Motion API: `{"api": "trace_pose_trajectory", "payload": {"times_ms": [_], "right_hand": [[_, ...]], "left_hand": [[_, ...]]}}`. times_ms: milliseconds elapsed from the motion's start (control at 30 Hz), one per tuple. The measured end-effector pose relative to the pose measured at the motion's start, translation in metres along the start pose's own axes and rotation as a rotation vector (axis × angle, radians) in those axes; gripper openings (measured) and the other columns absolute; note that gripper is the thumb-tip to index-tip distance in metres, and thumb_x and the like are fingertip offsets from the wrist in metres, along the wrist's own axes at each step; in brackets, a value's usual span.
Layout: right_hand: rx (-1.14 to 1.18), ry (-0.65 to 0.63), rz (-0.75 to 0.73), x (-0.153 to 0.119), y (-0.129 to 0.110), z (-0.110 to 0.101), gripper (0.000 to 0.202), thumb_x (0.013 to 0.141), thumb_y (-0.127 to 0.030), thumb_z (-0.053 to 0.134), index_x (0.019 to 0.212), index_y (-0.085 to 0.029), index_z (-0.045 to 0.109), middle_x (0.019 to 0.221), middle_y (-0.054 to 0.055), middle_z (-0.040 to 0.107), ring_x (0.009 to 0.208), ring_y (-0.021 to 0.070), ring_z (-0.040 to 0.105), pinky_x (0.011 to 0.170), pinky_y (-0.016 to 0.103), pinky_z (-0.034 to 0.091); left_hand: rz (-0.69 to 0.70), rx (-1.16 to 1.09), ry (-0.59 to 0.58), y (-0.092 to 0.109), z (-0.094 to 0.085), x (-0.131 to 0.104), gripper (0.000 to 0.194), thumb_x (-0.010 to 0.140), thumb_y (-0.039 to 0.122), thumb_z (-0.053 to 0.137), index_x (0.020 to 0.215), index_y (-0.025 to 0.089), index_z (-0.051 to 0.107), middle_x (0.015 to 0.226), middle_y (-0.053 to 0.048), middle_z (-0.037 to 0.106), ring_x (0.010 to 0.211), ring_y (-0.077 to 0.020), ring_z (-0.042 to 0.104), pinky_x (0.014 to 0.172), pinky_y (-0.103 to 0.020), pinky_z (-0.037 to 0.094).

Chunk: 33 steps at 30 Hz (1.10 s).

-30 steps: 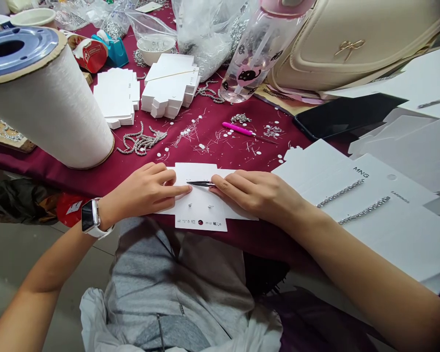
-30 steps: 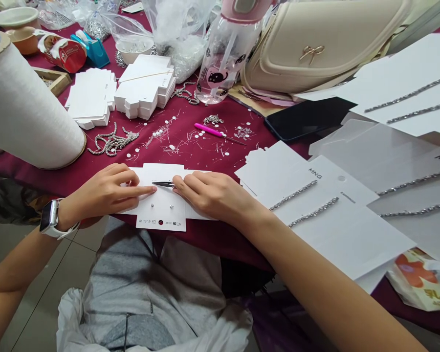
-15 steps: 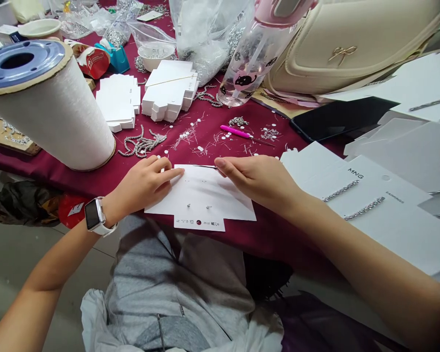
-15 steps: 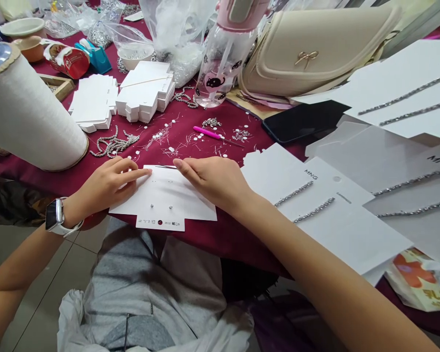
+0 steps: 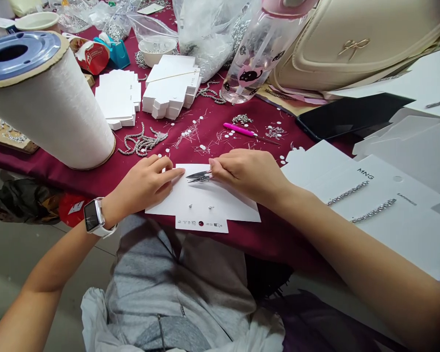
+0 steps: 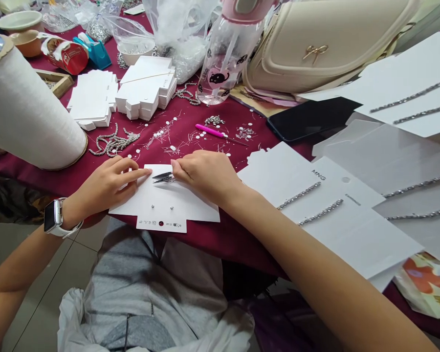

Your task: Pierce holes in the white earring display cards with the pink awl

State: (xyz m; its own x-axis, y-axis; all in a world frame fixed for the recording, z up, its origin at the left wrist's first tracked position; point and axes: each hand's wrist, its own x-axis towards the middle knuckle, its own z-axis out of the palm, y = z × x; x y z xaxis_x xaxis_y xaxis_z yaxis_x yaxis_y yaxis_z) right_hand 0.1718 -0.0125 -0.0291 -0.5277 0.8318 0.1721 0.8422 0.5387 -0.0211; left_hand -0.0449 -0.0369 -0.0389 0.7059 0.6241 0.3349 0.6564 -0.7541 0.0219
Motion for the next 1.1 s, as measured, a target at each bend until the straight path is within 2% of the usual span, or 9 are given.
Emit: {"api": "trace_pose_trajectory", "payload": {"times_ms": [167, 367, 467, 667, 833, 1100], "right_hand": [[-0.026, 0.04, -0.025, 0.0011, -0.0007, 0.0015, 0.049, 0.086, -0.033, 0.027, 0.05, -0.016, 0.056, 0.051, 0.004, 0.056, 0.052, 0.012, 0.05, 0.045, 0.024, 0.02], [-0.078, 0.106, -0.057, -0.0017, -0.0014, -0.0012, 0.048, 0.087, -0.033, 0.027, 0.055, -0.016, 0.059, 0.054, 0.005, 0.06, 0.053, 0.0126, 0.051, 0.045, 0.025, 0.02], [-0.095, 0.127, -0.063, -0.0023, -0.0005, -0.0001, 0.049, 0.087, -0.033, 0.026, 0.053, -0.016, 0.058, 0.053, 0.005, 0.06, 0.052, 0.0124, 0.05, 0.045, 0.025, 0.021], [-0.074, 0.09, -0.078, 0.0009, 0.0027, 0.0017, 0.048, 0.086, -0.032, 0.026, 0.054, -0.016, 0.058, 0.055, 0.005, 0.061, 0.054, 0.013, 0.051, 0.046, 0.026, 0.023], [-0.036, 0.053, -0.089, 0.0043, 0.0047, 0.002, 0.049, 0.087, -0.033, 0.024, 0.055, -0.017, 0.058, 0.057, 0.006, 0.061, 0.057, 0.0136, 0.052, 0.047, 0.026, 0.025], [-0.067, 0.037, -0.109, 0.0053, 0.0008, -0.0038, 0.048, 0.086, -0.031, 0.025, 0.051, -0.017, 0.056, 0.054, 0.005, 0.059, 0.056, 0.0132, 0.05, 0.047, 0.026, 0.023]], "left_hand": [[0.008, 0.011, 0.001, -0.0002, 0.0003, 0.0, 0.027, 0.083, 0.018, 0.041, 0.106, 0.017, 0.056, 0.089, -0.006, 0.055, 0.077, -0.0149, 0.047, 0.075, -0.029, 0.043], [-0.008, -0.011, 0.01, 0.0015, -0.001, 0.0, 0.035, 0.08, 0.011, 0.042, 0.113, 0.016, 0.05, 0.091, -0.006, 0.055, 0.079, -0.0152, 0.048, 0.076, -0.03, 0.043], [0.012, -0.008, 0.041, 0.0019, -0.0026, -0.0015, 0.032, 0.081, 0.01, 0.041, 0.11, 0.017, 0.053, 0.091, -0.005, 0.055, 0.078, -0.0145, 0.048, 0.074, -0.029, 0.043], [0.015, -0.009, 0.056, 0.0014, -0.002, -0.0029, 0.023, 0.085, 0.02, 0.041, 0.1, 0.021, 0.059, 0.089, -0.004, 0.055, 0.079, -0.0136, 0.049, 0.073, -0.028, 0.043], [0.012, 0.003, 0.002, 0.0009, -0.0008, -0.0016, 0.025, 0.086, 0.022, 0.039, 0.104, 0.022, 0.057, 0.093, -0.005, 0.056, 0.079, -0.0145, 0.049, 0.074, -0.029, 0.041], [0.015, -0.02, -0.013, 0.0013, 0.0006, -0.0007, 0.026, 0.085, 0.021, 0.04, 0.107, 0.021, 0.056, 0.093, -0.006, 0.055, 0.08, -0.0148, 0.049, 0.075, -0.03, 0.042]]}}
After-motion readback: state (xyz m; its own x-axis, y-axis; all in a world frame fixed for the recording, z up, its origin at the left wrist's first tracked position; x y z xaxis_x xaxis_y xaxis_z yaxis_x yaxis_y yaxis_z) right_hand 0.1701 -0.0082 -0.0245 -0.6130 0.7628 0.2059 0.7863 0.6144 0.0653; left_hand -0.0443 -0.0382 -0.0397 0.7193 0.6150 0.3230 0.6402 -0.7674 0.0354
